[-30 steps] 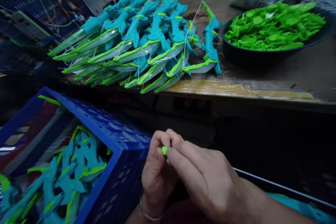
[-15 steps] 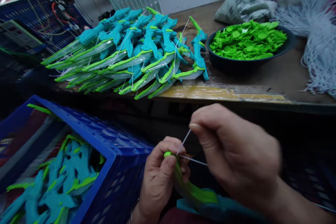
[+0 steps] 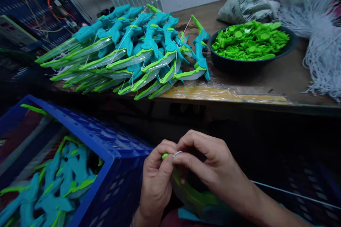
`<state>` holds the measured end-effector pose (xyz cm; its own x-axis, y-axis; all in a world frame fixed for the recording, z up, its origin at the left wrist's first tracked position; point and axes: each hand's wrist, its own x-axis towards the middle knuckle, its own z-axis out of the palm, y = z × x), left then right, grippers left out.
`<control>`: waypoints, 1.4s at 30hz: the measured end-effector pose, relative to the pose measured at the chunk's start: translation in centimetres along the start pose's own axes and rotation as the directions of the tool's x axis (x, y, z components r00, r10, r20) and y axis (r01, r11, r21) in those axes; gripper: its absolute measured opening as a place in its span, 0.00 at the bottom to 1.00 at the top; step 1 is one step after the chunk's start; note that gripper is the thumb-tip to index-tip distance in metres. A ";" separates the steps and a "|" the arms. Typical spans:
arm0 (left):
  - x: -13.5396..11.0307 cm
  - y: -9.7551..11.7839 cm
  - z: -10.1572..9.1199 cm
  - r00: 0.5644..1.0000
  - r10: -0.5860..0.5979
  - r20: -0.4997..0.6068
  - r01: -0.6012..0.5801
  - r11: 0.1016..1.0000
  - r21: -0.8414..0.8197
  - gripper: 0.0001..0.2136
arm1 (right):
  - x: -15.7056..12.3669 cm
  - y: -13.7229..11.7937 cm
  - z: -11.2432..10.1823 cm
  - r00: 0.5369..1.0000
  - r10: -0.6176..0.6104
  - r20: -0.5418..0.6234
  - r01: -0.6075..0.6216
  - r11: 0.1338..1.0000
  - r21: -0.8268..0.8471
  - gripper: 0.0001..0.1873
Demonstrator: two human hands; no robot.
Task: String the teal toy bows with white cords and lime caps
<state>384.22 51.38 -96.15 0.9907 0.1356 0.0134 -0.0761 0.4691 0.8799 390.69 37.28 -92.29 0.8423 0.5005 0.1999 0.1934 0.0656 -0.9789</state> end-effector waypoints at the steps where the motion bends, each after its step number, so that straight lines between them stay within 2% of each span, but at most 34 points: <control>1: 0.1 0.0 -0.1 0.999 -0.005 0.032 0.005 1.000 -0.014 0.07 | 0.1 0.0 0.0 0.994 0.104 0.024 -0.106 0.985 0.134 0.09; 4: 0.4 0.0 -0.5 0.997 -0.001 0.083 0.001 1.000 -0.005 0.07 | 0.2 0.3 0.2 0.948 0.293 0.122 -0.317 0.868 0.382 0.15; 7: 0.6 -0.2 -0.6 0.994 -0.011 0.109 0.014 0.999 -0.031 0.06 | 0.2 0.9 0.4 0.932 0.329 0.150 -0.361 0.816 0.452 0.16; 9: 0.6 -0.3 -0.4 0.995 -0.028 0.093 0.033 0.998 -0.054 0.07 | 0.1 1.3 0.5 0.947 0.298 0.123 -0.321 0.835 0.448 0.16; 11: 0.5 -0.5 -0.2 0.998 -0.046 0.038 0.047 0.998 -0.036 0.09 | 0.0 1.5 0.5 0.973 0.220 0.075 -0.232 0.892 0.389 0.15; 15: 0.1 -0.8 0.1 0.994 -0.087 -0.073 0.091 0.994 0.051 0.12 | -0.6 1.6 0.4 1.000 -0.005 0.018 0.004 0.999 0.054 0.11; 17: 0.0 -0.9 0.1 0.990 -0.105 -0.090 0.112 0.991 0.076 0.13 | -0.9 1.6 0.4 0.994 -0.106 0.029 0.108 0.987 -0.122 0.11; 20: 0.1 -0.9 0.1 0.986 -0.137 -0.096 0.145 0.986 0.086 0.14 | -1.1 1.5 0.3 0.977 -0.207 0.050 0.213 0.931 -0.297 0.11; 22: 0.2 -0.9 0.1 0.983 -0.155 -0.102 0.163 0.984 0.076 0.14 | -1.1 1.4 0.2 0.960 -0.271 0.065 0.276 0.890 -0.363 0.09; 25: 0.3 -1.0 -0.1 0.983 -0.163 -0.088 0.169 0.984 0.064 0.14 | -0.9 1.3 0.1 0.933 -0.342 0.107 0.357 0.859 -0.367 0.09; 28: 0.3 -1.1 -0.4 0.982 -0.174 -0.067 0.177 0.983 0.048 0.13 | -0.8 1.2 0.1 0.929 -0.341 0.141 0.369 0.843 -0.393 0.10; 33: 0.5 -0.9 -0.4 0.976 -0.163 -0.143 0.176 0.981 0.079 0.12 | -0.6 1.2 0.1 0.912 -0.375 0.165 0.408 0.794 -0.450 0.09; 35: 0.7 -0.8 -0.4 0.976 -0.188 -0.114 0.194 0.980 0.044 0.12 | -0.5 1.2 0.0 0.912 -0.379 0.156 0.407 0.792 -0.456 0.09; 37: 0.9 -0.8 -0.4 0.975 -0.215 -0.059 0.216 0.976 0.006 0.12 | -0.5 1.2 -0.1 0.919 -0.369 0.139 0.391 0.809 -0.439 0.09; 40: 1.0 -0.9 -0.4 0.983 -0.184 -0.022 0.184 0.983 0.010 0.12 | -0.6 1.2 0.0 0.933 -0.344 0.104 0.355 0.843 -0.403 0.09; 42: 1.0 -1.0 -0.4 0.988 -0.155 -0.018 0.156 0.987 0.031 0.12 | -0.8 1.3 0.3 0.961 -0.274 0.035 0.267 0.888 -0.375 0.08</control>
<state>385.23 51.34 -97.21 0.9883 0.0765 -0.1317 0.0826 0.4572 0.8855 390.10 37.16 -93.71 0.7392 0.4930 0.4589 0.5849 -0.1320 -0.8003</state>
